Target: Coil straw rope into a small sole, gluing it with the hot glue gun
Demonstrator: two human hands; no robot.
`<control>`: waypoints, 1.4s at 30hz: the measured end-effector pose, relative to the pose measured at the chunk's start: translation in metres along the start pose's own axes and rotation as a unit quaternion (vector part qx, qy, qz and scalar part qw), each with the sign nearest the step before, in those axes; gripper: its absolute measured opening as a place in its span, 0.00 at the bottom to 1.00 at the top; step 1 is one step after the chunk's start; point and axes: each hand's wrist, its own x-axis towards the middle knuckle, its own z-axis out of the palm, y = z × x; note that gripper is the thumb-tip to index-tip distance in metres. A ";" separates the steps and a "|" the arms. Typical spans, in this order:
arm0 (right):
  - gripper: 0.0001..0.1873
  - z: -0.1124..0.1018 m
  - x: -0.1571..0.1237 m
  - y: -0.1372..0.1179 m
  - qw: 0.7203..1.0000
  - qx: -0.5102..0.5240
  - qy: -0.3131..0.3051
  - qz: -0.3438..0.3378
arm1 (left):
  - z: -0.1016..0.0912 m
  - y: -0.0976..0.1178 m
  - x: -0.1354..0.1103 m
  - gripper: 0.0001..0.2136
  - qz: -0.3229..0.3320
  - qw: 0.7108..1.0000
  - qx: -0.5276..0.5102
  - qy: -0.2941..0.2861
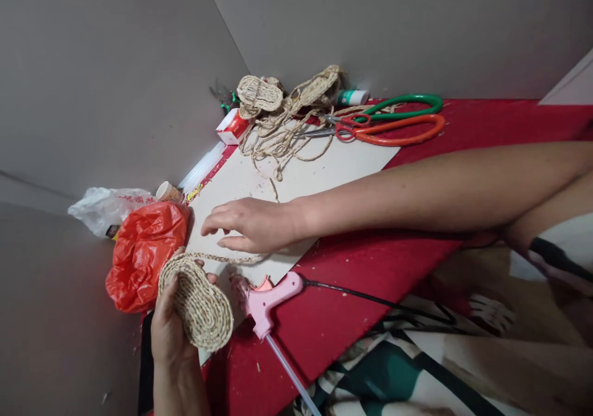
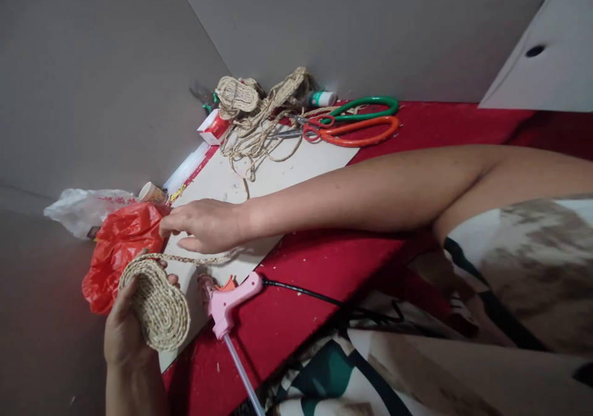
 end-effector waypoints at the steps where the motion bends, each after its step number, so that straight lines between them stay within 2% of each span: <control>1: 0.16 -0.001 -0.004 -0.006 1.000 -0.004 -0.026 -0.011 | -0.003 0.001 0.003 0.24 -0.005 1.000 -0.006 0.007; 3: 0.14 -0.001 -0.013 -0.021 0.991 -0.019 -0.129 -0.023 | -0.007 0.003 0.007 0.22 -0.006 1.000 -0.012 0.026; 5: 0.12 0.003 -0.024 -0.035 0.964 -0.095 -0.246 -0.015 | -0.009 0.005 0.009 0.20 0.006 0.999 -0.017 0.039; 7: 0.11 0.009 -0.035 -0.044 0.935 -0.182 -0.303 -0.016 | -0.010 0.007 0.010 0.17 0.024 0.999 -0.020 0.043; 9: 0.11 0.016 -0.045 -0.048 0.922 -0.226 -0.313 -0.025 | -0.011 0.008 0.010 0.17 0.036 0.998 -0.023 0.043; 14: 0.14 0.027 -0.054 -0.046 0.931 -0.232 -0.280 -0.038 | -0.013 0.005 0.008 0.24 0.038 0.998 -0.025 0.040; 18: 0.28 0.023 -0.055 -0.038 0.957 -0.141 -0.253 -0.025 | -0.013 0.003 0.008 0.28 0.047 0.998 -0.014 0.034; 23: 0.32 -0.002 -0.059 -0.026 0.975 0.064 -0.199 0.077 | -0.014 0.002 0.009 0.27 0.054 0.998 -0.035 0.027; 26: 0.28 -0.021 -0.058 -0.026 0.963 0.194 -0.097 0.160 | -0.016 0.002 0.007 0.26 0.038 0.998 -0.039 0.018; 28: 0.25 -0.029 -0.053 -0.030 0.954 0.227 -0.047 0.188 | -0.016 0.001 0.005 0.27 0.020 0.999 -0.039 0.011; 30: 0.25 -0.033 -0.046 -0.035 0.958 0.226 -0.045 0.172 | -0.016 -0.001 0.004 0.27 0.007 0.999 -0.034 0.003; 32: 0.26 -0.031 -0.037 -0.039 0.971 0.210 -0.052 0.105 | -0.016 -0.004 0.002 0.26 0.011 1.000 -0.022 -0.003; 35: 0.26 -0.018 -0.030 -0.036 0.980 0.192 -0.055 -0.002 | -0.014 -0.011 0.000 0.25 0.038 0.999 0.005 0.007; 37: 0.24 -0.006 -0.034 -0.031 0.981 0.187 -0.037 -0.045 | -0.010 -0.015 -0.001 0.25 0.050 0.998 0.025 0.017; 40: 0.15 0.014 -0.049 -0.021 0.981 0.190 -0.010 -0.047 | -0.002 -0.019 -0.005 0.26 0.054 0.996 0.060 0.025; 42: 0.18 0.026 -0.058 -0.014 0.983 0.177 0.023 -0.048 | 0.002 -0.022 -0.007 0.28 0.039 0.994 0.099 0.017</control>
